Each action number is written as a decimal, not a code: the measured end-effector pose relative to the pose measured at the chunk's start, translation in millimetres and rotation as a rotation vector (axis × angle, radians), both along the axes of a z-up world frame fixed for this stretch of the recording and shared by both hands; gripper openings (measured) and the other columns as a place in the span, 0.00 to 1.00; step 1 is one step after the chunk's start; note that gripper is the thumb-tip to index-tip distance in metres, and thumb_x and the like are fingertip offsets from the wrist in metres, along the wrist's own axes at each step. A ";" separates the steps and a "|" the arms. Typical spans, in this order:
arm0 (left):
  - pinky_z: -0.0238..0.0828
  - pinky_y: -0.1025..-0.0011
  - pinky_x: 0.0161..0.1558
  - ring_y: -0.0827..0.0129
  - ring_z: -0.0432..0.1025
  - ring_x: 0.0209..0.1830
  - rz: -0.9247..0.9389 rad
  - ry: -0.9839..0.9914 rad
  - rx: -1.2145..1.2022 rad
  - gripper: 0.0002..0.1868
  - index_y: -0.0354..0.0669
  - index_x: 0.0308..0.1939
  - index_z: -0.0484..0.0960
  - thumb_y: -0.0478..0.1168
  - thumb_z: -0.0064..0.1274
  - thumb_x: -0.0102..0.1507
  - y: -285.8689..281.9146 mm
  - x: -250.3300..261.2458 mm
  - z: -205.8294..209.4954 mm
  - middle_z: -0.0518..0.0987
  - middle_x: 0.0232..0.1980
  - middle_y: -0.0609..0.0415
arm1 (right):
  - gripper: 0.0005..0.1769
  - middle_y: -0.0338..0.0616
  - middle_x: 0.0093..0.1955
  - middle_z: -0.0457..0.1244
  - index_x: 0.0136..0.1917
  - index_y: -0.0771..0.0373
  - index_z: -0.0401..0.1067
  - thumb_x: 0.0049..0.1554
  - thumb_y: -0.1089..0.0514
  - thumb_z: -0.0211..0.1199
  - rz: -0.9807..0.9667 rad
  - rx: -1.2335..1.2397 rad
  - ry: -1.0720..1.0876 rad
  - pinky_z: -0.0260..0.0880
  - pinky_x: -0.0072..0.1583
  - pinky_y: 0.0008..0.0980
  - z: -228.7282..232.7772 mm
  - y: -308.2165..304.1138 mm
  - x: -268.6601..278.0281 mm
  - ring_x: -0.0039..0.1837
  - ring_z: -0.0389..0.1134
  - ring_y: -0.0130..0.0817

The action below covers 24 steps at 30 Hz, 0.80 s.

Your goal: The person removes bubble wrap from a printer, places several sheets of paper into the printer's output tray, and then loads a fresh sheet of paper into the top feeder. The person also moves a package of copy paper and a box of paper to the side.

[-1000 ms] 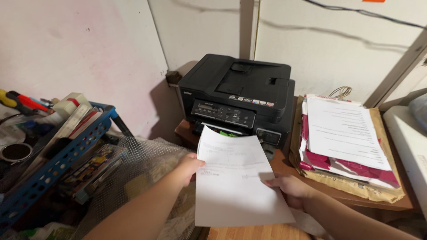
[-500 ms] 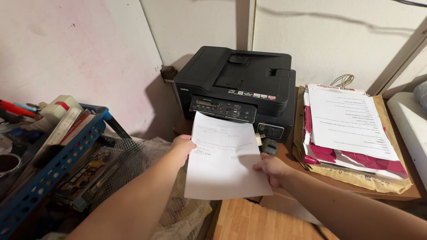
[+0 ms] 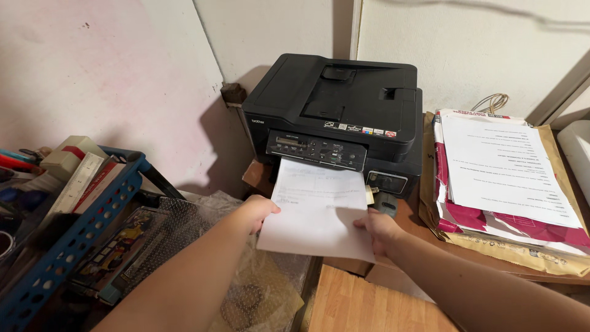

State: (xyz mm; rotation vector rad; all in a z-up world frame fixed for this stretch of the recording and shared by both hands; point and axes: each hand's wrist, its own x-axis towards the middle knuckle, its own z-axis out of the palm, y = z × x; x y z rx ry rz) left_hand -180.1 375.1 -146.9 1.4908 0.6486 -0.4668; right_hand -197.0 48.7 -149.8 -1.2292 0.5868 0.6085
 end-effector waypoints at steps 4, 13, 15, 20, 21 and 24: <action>0.77 0.57 0.55 0.50 0.78 0.59 -0.142 0.008 0.083 0.22 0.20 0.61 0.74 0.29 0.51 0.64 -1.5 -5.0 9.7 0.79 0.62 0.34 | 0.23 0.53 0.64 0.63 0.69 0.57 0.61 0.61 0.67 0.54 -0.025 0.000 -0.025 0.72 0.61 0.59 2.4 5.4 9.4 0.64 0.68 0.51; 0.81 0.54 0.51 0.51 0.79 0.54 -0.088 0.014 0.131 0.21 0.34 0.59 0.77 0.28 0.54 0.60 0.1 -18.1 39.2 0.81 0.57 0.41 | 0.21 0.51 0.57 0.66 0.68 0.58 0.61 0.63 0.52 0.51 0.281 0.091 -0.024 0.74 0.57 0.46 23.0 -3.7 -18.8 0.56 0.70 0.43; 0.83 0.53 0.49 0.47 0.80 0.52 0.081 -0.116 0.219 0.20 0.32 0.56 0.77 0.25 0.55 0.59 -4.5 -15.6 37.4 0.81 0.54 0.37 | 0.21 0.49 0.53 0.68 0.68 0.58 0.63 0.62 0.53 0.52 0.434 0.045 -0.001 0.74 0.52 0.39 15.1 -12.3 -25.6 0.52 0.71 0.39; 0.81 0.50 0.49 0.46 0.77 0.54 0.240 -0.305 0.142 0.24 0.34 0.57 0.67 0.26 0.55 0.59 -3.8 -5.3 26.7 0.75 0.57 0.37 | 0.18 0.49 0.42 0.68 0.64 0.74 0.65 0.62 0.63 0.56 0.260 0.153 -0.068 0.75 0.46 0.30 -32.9 -18.6 -10.4 0.42 0.70 0.33; 0.82 0.49 0.50 0.46 0.77 0.54 0.256 -0.313 0.095 0.25 0.35 0.58 0.64 0.26 0.55 0.59 -1.7 -3.8 24.7 0.74 0.58 0.37 | 0.17 0.49 0.43 0.68 0.62 0.76 0.66 0.62 0.65 0.57 0.223 0.125 -0.065 0.75 0.47 0.29 -40.2 -16.4 -2.8 0.43 0.71 0.33; 0.83 0.51 0.49 0.48 0.77 0.52 0.143 -0.080 0.016 0.21 0.26 0.58 0.73 0.33 0.54 0.62 3.3 -2.2 17.2 0.76 0.58 0.37 | 0.13 0.51 0.47 0.68 0.58 0.78 0.67 0.61 0.68 0.57 0.103 0.056 -0.073 0.77 0.50 0.30 -46.5 -6.6 15.3 0.46 0.71 0.36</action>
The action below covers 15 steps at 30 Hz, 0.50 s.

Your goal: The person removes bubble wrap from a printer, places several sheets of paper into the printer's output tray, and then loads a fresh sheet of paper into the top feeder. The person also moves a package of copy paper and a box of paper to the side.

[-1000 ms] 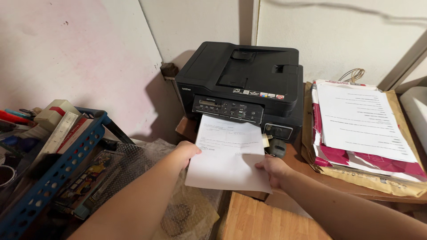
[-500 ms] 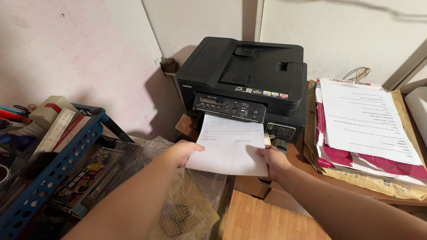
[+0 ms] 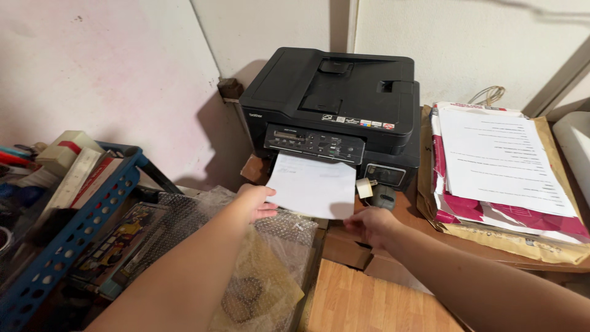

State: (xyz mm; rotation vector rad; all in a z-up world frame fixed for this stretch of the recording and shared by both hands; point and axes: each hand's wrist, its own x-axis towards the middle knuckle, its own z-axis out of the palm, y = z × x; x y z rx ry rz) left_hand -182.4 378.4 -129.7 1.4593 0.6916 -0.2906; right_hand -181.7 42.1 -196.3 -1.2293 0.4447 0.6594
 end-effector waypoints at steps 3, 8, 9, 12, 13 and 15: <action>0.81 0.49 0.53 0.46 0.76 0.56 0.051 -0.073 -0.153 0.25 0.22 0.62 0.72 0.35 0.53 0.63 4.8 -0.6 -3.0 0.74 0.60 0.34 | 0.11 0.54 0.51 0.67 0.57 0.75 0.66 0.61 0.68 0.54 -0.120 0.016 -0.055 0.78 0.55 0.34 14.6 5.0 5.8 0.51 0.72 0.40; 0.67 0.46 0.68 0.45 0.65 0.69 0.089 -0.114 -0.247 0.29 0.31 0.67 0.68 0.39 0.53 0.64 -6.5 6.7 -0.1 0.66 0.69 0.39 | 0.12 0.51 0.55 0.67 0.57 0.70 0.68 0.60 0.63 0.56 -0.031 0.159 -0.133 0.74 0.61 0.40 49.6 6.7 12.7 0.57 0.71 0.43; 0.63 0.46 0.71 0.45 0.63 0.72 0.097 -0.108 -0.259 0.29 0.33 0.68 0.67 0.40 0.53 0.64 -10.8 7.3 -0.1 0.64 0.71 0.40 | 0.13 0.49 0.57 0.66 0.58 0.68 0.68 0.60 0.63 0.57 0.006 0.153 -0.144 0.73 0.61 0.41 55.5 5.9 14.3 0.58 0.70 0.42; 0.59 0.46 0.73 0.43 0.60 0.73 0.127 -0.054 -0.355 0.33 0.39 0.72 0.63 0.43 0.52 0.65 -21.5 10.9 -1.2 0.60 0.74 0.36 | 0.17 0.45 0.61 0.63 0.62 0.64 0.66 0.59 0.62 0.58 0.078 0.127 -0.161 0.70 0.60 0.44 67.9 2.7 17.4 0.61 0.68 0.41; 0.59 0.46 0.73 0.41 0.60 0.74 0.118 -0.016 -0.368 0.34 0.38 0.73 0.61 0.43 0.52 0.65 -24.9 13.3 -2.9 0.59 0.75 0.33 | 0.19 0.45 0.61 0.63 0.64 0.63 0.66 0.59 0.61 0.58 0.081 0.113 -0.156 0.70 0.60 0.44 70.2 1.7 17.7 0.61 0.68 0.42; 0.58 0.46 0.72 0.39 0.59 0.75 0.105 0.061 -0.392 0.36 0.37 0.74 0.57 0.45 0.52 0.65 -30.8 16.9 -9.7 0.57 0.76 0.27 | 0.21 0.45 0.63 0.62 0.66 0.62 0.66 0.59 0.61 0.58 0.082 0.091 -0.137 0.70 0.60 0.44 72.4 1.2 16.3 0.62 0.68 0.42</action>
